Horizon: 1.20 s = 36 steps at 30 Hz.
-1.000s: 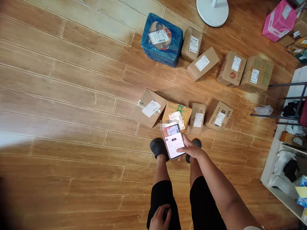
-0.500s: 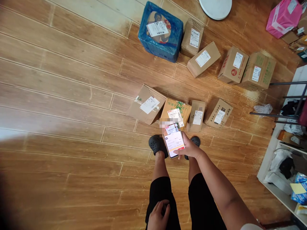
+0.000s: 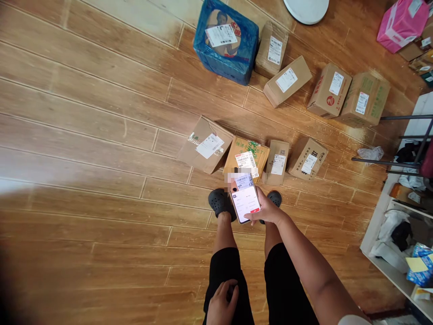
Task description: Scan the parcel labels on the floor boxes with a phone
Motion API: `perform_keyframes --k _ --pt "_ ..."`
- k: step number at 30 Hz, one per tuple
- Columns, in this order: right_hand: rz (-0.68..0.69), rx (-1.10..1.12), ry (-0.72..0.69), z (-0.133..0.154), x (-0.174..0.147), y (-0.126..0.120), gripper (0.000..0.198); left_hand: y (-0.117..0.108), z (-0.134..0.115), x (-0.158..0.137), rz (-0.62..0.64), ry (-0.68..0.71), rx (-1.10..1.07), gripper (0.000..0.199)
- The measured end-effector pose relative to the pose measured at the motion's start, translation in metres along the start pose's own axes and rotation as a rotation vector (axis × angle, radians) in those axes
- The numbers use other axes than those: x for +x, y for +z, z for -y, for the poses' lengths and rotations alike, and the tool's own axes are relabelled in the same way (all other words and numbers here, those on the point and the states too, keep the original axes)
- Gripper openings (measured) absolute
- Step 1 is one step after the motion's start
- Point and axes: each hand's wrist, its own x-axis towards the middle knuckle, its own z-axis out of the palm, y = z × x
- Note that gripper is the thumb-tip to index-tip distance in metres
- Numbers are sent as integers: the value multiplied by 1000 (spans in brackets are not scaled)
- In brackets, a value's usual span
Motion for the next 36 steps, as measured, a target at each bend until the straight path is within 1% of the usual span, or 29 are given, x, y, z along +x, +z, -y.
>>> perform_keyframes --k 4,10,16,18,22,28,31,34,36 --pt "-2 -4 -6 -2 -2 -2 87 1 0 0 4 -3 4 35" --pt "1 12 -5 -2 -2 -5 84 -1 -2 0 26 -35 6 36" --pt "15 -1 4 -4 -1 -8 86 -1 -5 1 47 -57 10 37" --pt "25 7 10 -3 -2 -8 91 -1 -4 2 45 -58 11 37" --pt "84 45 10 1 -7 -5 99 -1 -3 2 45 -58 16 38" --pt "120 49 27 9 -12 3 91 -2 -3 3 58 -55 35 37" --pt "132 53 21 12 -10 7 94 -3 -3 3 61 -47 24 35" --pt "137 63 24 13 -7 12 97 -4 -3 3 43 -17 35 32" --pt "137 70 31 11 -1 17 94 -5 -5 3 26 20 48 30"
